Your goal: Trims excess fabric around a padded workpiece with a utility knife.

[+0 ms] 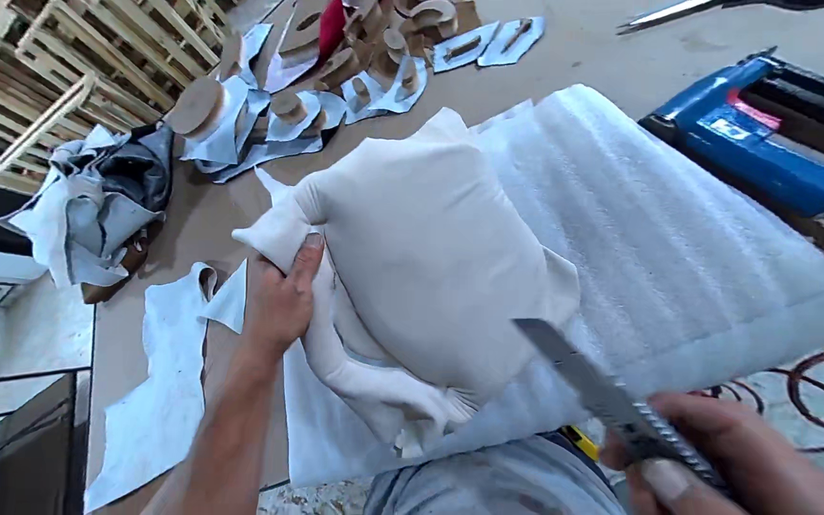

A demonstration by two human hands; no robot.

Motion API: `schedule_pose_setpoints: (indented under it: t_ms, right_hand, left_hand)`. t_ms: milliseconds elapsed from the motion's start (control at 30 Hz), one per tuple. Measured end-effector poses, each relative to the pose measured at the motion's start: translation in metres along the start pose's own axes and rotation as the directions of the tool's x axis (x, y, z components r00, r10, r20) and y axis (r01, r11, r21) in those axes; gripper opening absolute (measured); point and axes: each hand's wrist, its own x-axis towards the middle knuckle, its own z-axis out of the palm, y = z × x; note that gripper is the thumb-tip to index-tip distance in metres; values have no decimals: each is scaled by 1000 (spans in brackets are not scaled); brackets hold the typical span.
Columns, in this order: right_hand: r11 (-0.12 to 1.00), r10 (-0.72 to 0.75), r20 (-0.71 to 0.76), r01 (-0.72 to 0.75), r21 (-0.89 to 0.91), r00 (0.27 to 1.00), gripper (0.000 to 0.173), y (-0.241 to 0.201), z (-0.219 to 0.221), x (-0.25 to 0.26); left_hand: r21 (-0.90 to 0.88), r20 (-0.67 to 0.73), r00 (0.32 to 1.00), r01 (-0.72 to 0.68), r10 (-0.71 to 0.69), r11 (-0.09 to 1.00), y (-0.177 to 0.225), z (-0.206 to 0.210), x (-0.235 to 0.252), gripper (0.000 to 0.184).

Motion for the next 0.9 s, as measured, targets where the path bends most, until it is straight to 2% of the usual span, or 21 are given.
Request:
schedule_pose_setpoints:
  t_ms: [67,167,233,300,367,433,500,567,633,700,733,800,833,900]
  right_hand:
    - [999,-29,30,29,-28,999,32,-3,16,9]
    - [995,-76,20,77,-71,997,35,-11,22,19]
    - [995,-86,-33,84,-58,996,37,-18,20,25]
    - [998,-63,-70,63,-12,996,33,-25,18,30]
    - [999,-42,-74,44,21,996,31,-30,19,32]
    - [1000,-8,-90,8,0,996,30,-32,21,31]
    - [998,39,-119,-44,-43,992,31,-30,23,24]
    - [988,91,-145,-108,-111,985,35,-27,20,17]
    - [964,144,-161,-175,-199,976,42,-26,12,11]
    - [945,175,-187,-219,-244,967,43,-24,7,11]
    - [942,185,-197,-231,-242,963,42,-21,4,11]
    - [955,201,-197,-237,-177,959,35,-12,0,14]
    - [965,206,-176,-229,-128,963,29,-6,0,16]
    - [978,197,-115,-203,-42,974,19,7,0,26]
  left_hand:
    - [-76,-98,994,42,-50,996,-12,9,-20,40]
    - [-294,-267,955,47,-129,955,-24,25,-48,37]
    - [-461,-389,890,36,-238,887,-24,38,-62,32]
    - [-652,-412,801,74,-434,755,-18,60,-78,33]
    - [-833,-238,780,143,-579,535,-9,87,-106,33]
    - [-929,54,805,258,-590,266,-1,110,-137,29]
    - [-885,365,759,463,-539,54,-2,125,-154,25]
    - [-732,617,655,682,-437,-10,-14,131,-161,29]
    - [-621,731,622,777,-281,105,-30,132,-171,31]
    - [-542,777,608,779,-166,316,-42,119,-172,34]
    - [-500,770,618,741,-162,449,-48,110,-172,32]
    - [-426,679,705,607,-207,671,-60,93,-179,25]
    - [-408,604,766,533,-219,741,-65,87,-182,22]
    - [-408,429,868,432,-248,804,-74,75,-180,19]
